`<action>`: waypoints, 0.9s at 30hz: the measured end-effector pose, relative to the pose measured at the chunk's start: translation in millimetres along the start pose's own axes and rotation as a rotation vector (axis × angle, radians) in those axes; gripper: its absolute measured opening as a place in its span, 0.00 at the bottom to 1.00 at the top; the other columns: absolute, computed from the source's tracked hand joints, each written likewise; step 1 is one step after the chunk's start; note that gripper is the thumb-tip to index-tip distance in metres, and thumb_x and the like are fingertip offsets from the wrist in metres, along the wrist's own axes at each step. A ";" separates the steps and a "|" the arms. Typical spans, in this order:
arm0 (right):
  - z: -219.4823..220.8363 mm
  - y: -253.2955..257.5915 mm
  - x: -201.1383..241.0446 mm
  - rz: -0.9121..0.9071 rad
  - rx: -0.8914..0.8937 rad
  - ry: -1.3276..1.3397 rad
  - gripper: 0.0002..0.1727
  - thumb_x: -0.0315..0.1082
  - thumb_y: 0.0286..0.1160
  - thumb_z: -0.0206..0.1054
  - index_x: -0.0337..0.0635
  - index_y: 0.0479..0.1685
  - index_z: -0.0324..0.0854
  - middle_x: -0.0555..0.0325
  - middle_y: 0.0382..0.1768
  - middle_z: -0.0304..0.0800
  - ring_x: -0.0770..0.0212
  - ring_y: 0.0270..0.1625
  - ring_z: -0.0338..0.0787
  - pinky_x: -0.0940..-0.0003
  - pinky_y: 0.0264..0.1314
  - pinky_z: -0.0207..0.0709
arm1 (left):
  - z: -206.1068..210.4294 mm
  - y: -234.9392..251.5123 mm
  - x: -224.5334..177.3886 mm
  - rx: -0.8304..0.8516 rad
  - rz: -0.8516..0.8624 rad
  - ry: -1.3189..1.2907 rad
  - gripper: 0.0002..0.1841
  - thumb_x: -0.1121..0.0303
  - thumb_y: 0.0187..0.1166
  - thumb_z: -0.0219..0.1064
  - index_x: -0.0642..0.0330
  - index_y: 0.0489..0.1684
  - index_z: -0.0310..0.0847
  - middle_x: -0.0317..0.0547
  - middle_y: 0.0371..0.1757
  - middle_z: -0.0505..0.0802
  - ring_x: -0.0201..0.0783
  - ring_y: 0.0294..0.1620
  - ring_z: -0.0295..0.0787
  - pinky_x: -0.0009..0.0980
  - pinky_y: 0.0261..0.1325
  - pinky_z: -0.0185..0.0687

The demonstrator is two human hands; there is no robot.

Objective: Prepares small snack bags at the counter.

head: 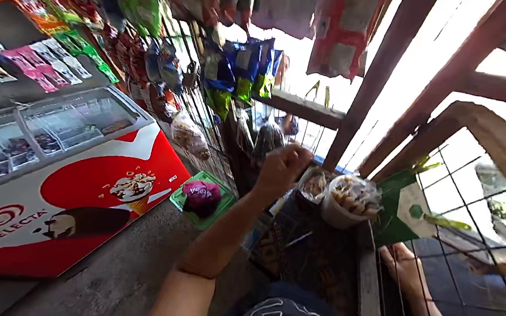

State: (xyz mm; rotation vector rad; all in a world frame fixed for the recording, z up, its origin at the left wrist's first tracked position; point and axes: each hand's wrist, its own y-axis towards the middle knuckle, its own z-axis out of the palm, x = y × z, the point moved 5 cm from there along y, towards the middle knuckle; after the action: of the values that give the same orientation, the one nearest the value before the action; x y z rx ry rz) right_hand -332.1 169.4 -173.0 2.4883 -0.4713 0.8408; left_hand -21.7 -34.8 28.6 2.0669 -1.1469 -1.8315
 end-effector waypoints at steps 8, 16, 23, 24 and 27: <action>1.9 -9.5 -4.6 0.054 0.035 0.040 0.15 0.36 0.70 0.65 0.31 0.44 0.86 0.52 0.25 0.87 0.63 0.28 0.85 0.59 0.37 0.81 | 44.2 -112.4 69.7 0.397 -0.159 0.356 0.18 0.54 0.82 0.68 0.62 0.42 0.91 0.49 0.24 0.90 0.45 0.24 0.85 0.47 0.34 0.83; -0.3 -14.9 -0.8 0.081 0.057 0.084 0.11 0.32 0.72 0.65 0.30 0.42 0.84 0.58 0.22 0.83 0.70 0.25 0.80 0.68 0.34 0.77 | 38.8 -145.3 82.5 0.773 -0.501 0.676 0.23 0.49 0.82 0.67 0.65 0.49 0.87 0.61 0.41 0.93 0.62 0.50 0.92 0.63 0.53 0.81; 2.9 -13.7 -8.2 0.042 0.021 0.049 0.15 0.37 0.72 0.64 0.31 0.41 0.84 0.58 0.22 0.82 0.70 0.24 0.78 0.67 0.33 0.75 | 53.2 -151.6 87.3 0.816 -0.499 0.633 0.21 0.52 0.82 0.67 0.65 0.50 0.87 0.61 0.43 0.94 0.62 0.51 0.91 0.65 0.54 0.80; 2.7 -14.6 -7.7 0.041 0.017 0.050 0.15 0.38 0.72 0.64 0.32 0.41 0.85 0.59 0.21 0.82 0.71 0.24 0.78 0.68 0.32 0.75 | 54.4 -152.2 87.2 0.817 -0.500 0.634 0.21 0.52 0.82 0.67 0.65 0.50 0.87 0.61 0.43 0.93 0.62 0.51 0.91 0.64 0.54 0.80; 2.3 -11.7 -3.8 0.045 0.018 0.071 0.14 0.37 0.71 0.64 0.32 0.39 0.84 0.60 0.20 0.82 0.73 0.23 0.78 0.71 0.31 0.74 | 56.2 -151.6 87.4 0.795 -0.492 0.615 0.20 0.54 0.82 0.66 0.66 0.47 0.87 0.61 0.41 0.93 0.62 0.49 0.91 0.63 0.52 0.80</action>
State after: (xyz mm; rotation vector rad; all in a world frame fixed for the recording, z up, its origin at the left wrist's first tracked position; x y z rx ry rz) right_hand -328.5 178.6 -180.7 2.4635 -0.4985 0.9520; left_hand -9.8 37.0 -140.2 3.2520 -1.3737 -0.7011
